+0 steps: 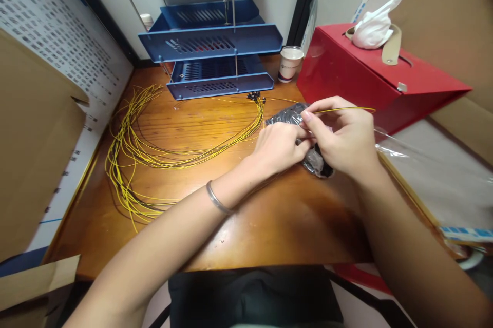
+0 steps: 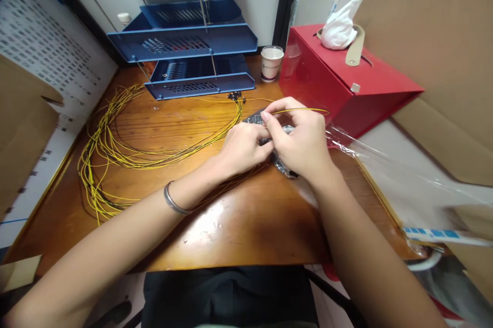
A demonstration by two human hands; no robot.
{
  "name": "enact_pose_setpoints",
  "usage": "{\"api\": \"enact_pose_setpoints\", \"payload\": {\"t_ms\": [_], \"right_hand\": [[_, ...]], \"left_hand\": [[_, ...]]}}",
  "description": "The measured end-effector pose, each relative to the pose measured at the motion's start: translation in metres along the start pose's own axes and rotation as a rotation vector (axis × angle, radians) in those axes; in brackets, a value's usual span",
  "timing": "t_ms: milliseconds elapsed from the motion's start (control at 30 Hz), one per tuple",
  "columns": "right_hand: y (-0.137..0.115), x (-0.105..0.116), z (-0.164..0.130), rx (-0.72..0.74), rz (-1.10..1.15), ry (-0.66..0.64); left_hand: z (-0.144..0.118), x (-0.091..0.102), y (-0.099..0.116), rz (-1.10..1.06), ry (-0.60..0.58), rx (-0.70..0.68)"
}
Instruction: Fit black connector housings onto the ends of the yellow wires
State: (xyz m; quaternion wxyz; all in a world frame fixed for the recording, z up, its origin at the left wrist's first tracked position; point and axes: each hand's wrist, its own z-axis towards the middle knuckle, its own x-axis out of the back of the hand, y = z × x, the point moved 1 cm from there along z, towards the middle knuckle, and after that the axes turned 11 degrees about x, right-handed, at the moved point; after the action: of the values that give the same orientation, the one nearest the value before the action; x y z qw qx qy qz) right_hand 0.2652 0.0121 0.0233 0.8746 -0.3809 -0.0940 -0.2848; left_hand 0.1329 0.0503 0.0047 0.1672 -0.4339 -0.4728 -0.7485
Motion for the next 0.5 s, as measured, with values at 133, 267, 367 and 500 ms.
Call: {"api": "enact_pose_setpoints", "payload": {"t_ms": [133,267,367,500], "right_hand": [[-0.001,-0.005,-0.002,-0.002,0.024,-0.063],[-0.006,-0.016,-0.008,-0.028,0.088,-0.127],[-0.011,-0.024,-0.013,-0.055,0.127,-0.134],[-0.016,-0.033,-0.017,-0.122,0.196,-0.072]], "left_hand": [[-0.009,0.007,-0.009,0.021,0.039,-0.022],[-0.029,0.021,-0.029,-0.023,0.058,-0.061],[-0.047,0.036,-0.045,-0.088,0.161,-0.095],[-0.064,0.053,-0.061,-0.062,0.220,-0.125]]}}
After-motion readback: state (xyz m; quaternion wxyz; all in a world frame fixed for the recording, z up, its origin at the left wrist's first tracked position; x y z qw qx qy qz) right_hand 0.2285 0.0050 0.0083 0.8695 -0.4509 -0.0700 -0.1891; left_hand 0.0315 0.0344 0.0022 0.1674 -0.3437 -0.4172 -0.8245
